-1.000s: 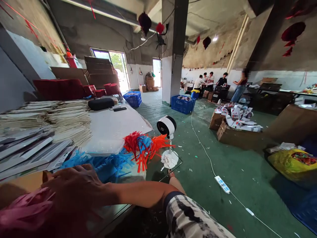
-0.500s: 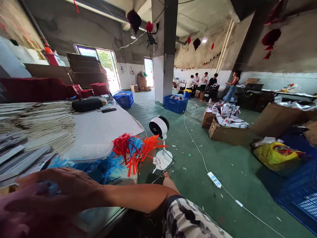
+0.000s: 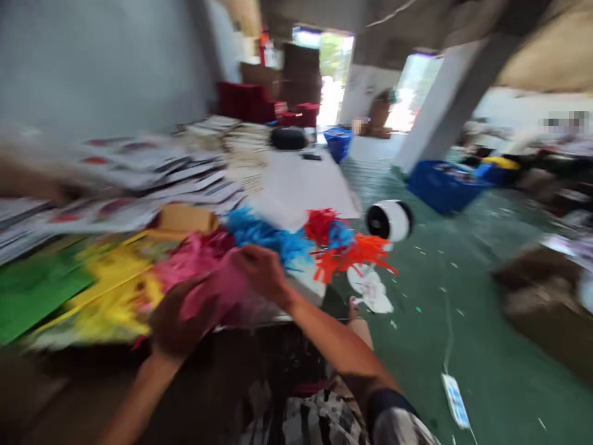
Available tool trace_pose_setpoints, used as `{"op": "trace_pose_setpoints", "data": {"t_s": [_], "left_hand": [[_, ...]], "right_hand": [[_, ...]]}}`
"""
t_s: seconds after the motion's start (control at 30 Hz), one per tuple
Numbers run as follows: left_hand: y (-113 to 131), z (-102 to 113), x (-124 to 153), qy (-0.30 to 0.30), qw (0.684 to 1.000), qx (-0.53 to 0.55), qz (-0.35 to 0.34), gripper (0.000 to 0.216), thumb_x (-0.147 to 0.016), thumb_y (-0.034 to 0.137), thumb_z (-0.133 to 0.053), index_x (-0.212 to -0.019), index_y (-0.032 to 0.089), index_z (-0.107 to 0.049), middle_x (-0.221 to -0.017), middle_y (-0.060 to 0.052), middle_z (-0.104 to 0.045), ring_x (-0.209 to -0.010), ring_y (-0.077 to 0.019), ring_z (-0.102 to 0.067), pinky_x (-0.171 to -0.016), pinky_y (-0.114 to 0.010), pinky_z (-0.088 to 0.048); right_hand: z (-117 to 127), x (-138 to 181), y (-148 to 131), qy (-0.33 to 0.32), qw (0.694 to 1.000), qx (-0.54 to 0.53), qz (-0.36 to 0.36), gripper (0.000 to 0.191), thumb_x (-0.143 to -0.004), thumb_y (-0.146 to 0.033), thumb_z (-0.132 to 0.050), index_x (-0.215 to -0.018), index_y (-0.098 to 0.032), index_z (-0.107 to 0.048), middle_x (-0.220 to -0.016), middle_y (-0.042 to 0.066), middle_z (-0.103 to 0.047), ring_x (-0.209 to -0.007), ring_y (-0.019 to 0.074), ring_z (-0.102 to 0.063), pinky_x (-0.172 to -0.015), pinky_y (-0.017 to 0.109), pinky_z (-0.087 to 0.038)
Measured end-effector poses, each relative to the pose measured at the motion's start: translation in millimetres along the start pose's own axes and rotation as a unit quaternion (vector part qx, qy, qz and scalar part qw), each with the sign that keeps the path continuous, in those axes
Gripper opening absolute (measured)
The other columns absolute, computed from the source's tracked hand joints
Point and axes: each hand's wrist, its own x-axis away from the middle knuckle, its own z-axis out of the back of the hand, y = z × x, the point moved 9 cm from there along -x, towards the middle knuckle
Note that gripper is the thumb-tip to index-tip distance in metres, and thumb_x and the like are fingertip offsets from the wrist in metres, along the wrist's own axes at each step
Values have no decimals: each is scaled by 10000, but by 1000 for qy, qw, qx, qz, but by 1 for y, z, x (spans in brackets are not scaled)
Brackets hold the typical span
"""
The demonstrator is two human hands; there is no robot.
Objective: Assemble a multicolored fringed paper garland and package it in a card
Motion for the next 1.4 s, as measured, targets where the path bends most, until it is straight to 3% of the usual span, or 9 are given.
{"op": "trace_pose_setpoints", "data": {"t_s": [0.13, 0.23, 0.4, 0.57, 0.83, 1.0, 1.23, 1.3, 1.4], "left_hand": [[-26, 56, 40, 72, 992, -61, 79, 547, -949, 374, -724, -1452, 262, -542, -1334, -117, -704, -1237, -296, -675, -1052, -477, -561], [-41, 74, 49, 59, 989, -67, 119, 601, -941, 406, -728, -1474, 224, -517, -1415, -147, -656, -1326, -306, -616, -1131, -504, -502], [-37, 51, 56, -48, 995, -12, 89, 495, -906, 347, -735, -1367, 235, -592, -1387, -123, -676, -1351, -295, -604, -1202, -539, -435], [-53, 24, 53, -62, 990, 6, 130, 419, -952, 284, -611, -1368, 237, -620, -1370, -110, -696, -1344, -281, -610, -1188, -523, -449], [-71, -1, 57, -131, 975, -71, 165, 586, -907, 250, -707, -1478, 209, -578, -1376, -109, -722, -1283, -290, -662, -1259, -548, -369], [-84, 20, 38, -81, 975, -118, 167, 433, -957, 109, -560, -1346, 231, -705, -1197, -66, -805, -1136, -244, -739, -1100, -441, -532], [-108, 116, -19, 108, 930, -285, 204, 506, -951, 121, -511, -1406, 256, -686, -1331, -69, -759, -1227, -284, -691, -1125, -455, -483], [-107, 116, -25, 116, 921, -312, 202, 528, -948, 128, -518, -1440, 259, -662, -1369, -72, -741, -1255, -297, -674, -1126, -466, -477], [-110, 70, -18, 8, 926, -313, 209, 526, -945, 108, -519, -1427, 244, -678, -1314, -101, -763, -1237, -312, -685, -1085, -458, -498]], "right_hand": [[11, -9, 18, 18, 1000, 3, -1, 355, -922, -520, -659, -806, -186, -692, -718, -29, -575, -679, 122, -480, -625, 245, -366], [11, -12, 22, 28, 1000, -1, -6, 355, -911, -530, -691, -823, -187, -701, -696, -39, -568, -644, 117, -467, -606, 249, -361], [4, -17, -7, 57, 998, 4, 31, 315, -917, -490, -716, -834, -187, -719, -698, -41, -590, -647, 110, -480, -621, 248, -381], [1, -26, -35, 57, 994, -59, 73, 342, -939, -526, -716, -818, -207, -700, -723, -30, -613, -670, 119, -544, -660, 251, -445], [39, -28, -25, 145, 949, -279, 32, 334, -850, -522, -816, -772, -228, -678, -780, 1, -712, -698, 166, -682, -713, 346, -560], [79, -26, -14, 146, 922, -358, -10, 191, -845, -461, -780, -721, -316, -768, -811, 4, -723, -790, 161, -704, -786, 395, -528], [143, -24, 34, 253, 912, -321, -39, 335, -837, -593, -739, -564, -403, -705, -897, 15, -791, -605, 136, -568, -640, 421, -360], [144, -24, 49, 259, 908, -326, -37, 331, -762, -616, -797, -529, -411, -680, -807, 0, -758, -539, 122, -493, -610, 412, -322], [136, -20, 60, 243, 910, -332, -45, 393, -646, -645, -856, -456, -398, -617, -600, -1, -619, -495, 134, -434, -585, 411, -284]]}}
